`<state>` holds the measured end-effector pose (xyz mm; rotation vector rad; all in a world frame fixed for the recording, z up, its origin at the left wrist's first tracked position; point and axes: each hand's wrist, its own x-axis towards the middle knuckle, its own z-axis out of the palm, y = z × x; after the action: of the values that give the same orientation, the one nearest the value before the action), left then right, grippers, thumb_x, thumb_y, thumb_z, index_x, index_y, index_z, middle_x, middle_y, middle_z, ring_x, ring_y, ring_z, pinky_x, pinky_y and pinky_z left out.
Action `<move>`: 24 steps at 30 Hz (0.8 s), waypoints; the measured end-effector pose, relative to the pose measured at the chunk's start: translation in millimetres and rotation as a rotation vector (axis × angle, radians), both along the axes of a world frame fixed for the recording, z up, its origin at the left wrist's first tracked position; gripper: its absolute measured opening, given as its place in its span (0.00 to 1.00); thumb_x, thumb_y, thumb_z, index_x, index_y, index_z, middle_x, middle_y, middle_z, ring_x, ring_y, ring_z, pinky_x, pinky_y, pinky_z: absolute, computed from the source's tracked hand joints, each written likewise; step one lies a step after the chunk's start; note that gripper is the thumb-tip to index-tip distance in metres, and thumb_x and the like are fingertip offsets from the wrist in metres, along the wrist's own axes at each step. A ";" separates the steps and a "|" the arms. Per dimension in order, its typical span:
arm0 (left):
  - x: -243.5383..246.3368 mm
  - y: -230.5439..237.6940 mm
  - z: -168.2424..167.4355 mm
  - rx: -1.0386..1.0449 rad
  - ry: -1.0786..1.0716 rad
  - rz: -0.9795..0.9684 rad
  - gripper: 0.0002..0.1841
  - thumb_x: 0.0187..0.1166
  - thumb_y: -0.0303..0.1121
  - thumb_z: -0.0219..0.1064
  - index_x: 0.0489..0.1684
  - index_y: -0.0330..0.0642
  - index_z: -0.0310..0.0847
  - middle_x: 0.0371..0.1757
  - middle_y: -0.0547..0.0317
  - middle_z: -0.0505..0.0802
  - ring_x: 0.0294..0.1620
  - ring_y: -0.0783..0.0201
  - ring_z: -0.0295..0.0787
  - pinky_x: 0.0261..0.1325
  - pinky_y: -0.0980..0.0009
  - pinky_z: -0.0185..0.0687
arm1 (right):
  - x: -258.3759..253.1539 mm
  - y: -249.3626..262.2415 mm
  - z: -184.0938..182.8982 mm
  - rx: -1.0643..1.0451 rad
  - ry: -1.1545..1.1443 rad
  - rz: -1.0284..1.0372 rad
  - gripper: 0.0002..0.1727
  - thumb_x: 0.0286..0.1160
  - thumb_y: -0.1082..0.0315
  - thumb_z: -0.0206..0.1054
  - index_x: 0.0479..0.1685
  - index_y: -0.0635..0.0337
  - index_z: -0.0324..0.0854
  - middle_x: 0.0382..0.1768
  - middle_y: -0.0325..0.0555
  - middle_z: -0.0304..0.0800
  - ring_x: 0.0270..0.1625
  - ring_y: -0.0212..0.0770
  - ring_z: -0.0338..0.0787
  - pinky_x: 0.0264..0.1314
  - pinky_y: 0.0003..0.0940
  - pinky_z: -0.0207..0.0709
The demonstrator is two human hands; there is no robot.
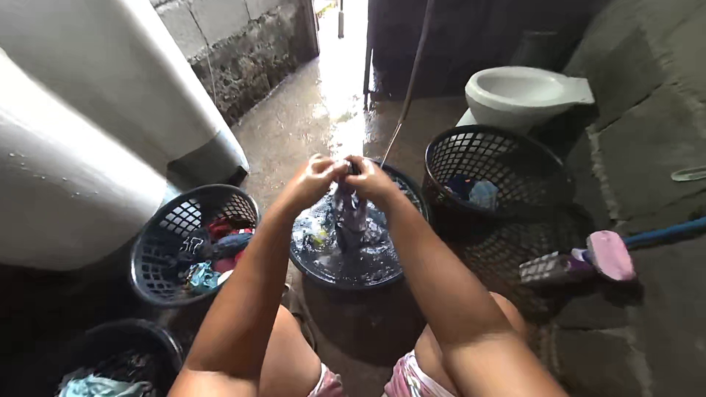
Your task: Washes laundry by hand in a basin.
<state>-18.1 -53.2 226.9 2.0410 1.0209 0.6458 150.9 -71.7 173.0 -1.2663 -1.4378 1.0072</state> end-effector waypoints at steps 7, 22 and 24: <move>-18.7 2.8 -155.8 -0.481 0.230 0.176 0.20 0.89 0.38 0.61 0.73 0.37 0.80 0.70 0.42 0.87 0.68 0.49 0.86 0.73 0.48 0.77 | -10.0 7.4 -252.6 -0.753 -0.285 -0.048 0.29 0.82 0.58 0.69 0.79 0.62 0.75 0.75 0.67 0.79 0.80 0.63 0.77 0.84 0.63 0.66; 42.2 2.3 -286.0 -0.401 0.123 0.155 0.35 0.72 0.36 0.79 0.78 0.29 0.70 0.67 0.38 0.88 0.71 0.51 0.85 0.79 0.54 0.77 | 26.8 -19.3 -26.9 -0.244 0.759 -0.083 0.12 0.94 0.64 0.52 0.67 0.51 0.72 0.32 0.36 0.85 0.23 0.28 0.81 0.25 0.24 0.81; 46.5 3.3 -266.7 -0.448 0.025 0.223 0.26 0.77 0.28 0.72 0.75 0.30 0.75 0.64 0.37 0.89 0.67 0.50 0.87 0.74 0.51 0.79 | 42.3 -31.2 -9.0 -0.114 0.767 -0.186 0.12 0.94 0.64 0.51 0.67 0.52 0.72 0.32 0.36 0.85 0.22 0.28 0.81 0.24 0.24 0.81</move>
<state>28.4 -50.0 -39.8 1.5634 1.2895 0.4528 193.2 -102.9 163.9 -0.9089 -0.6687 1.2713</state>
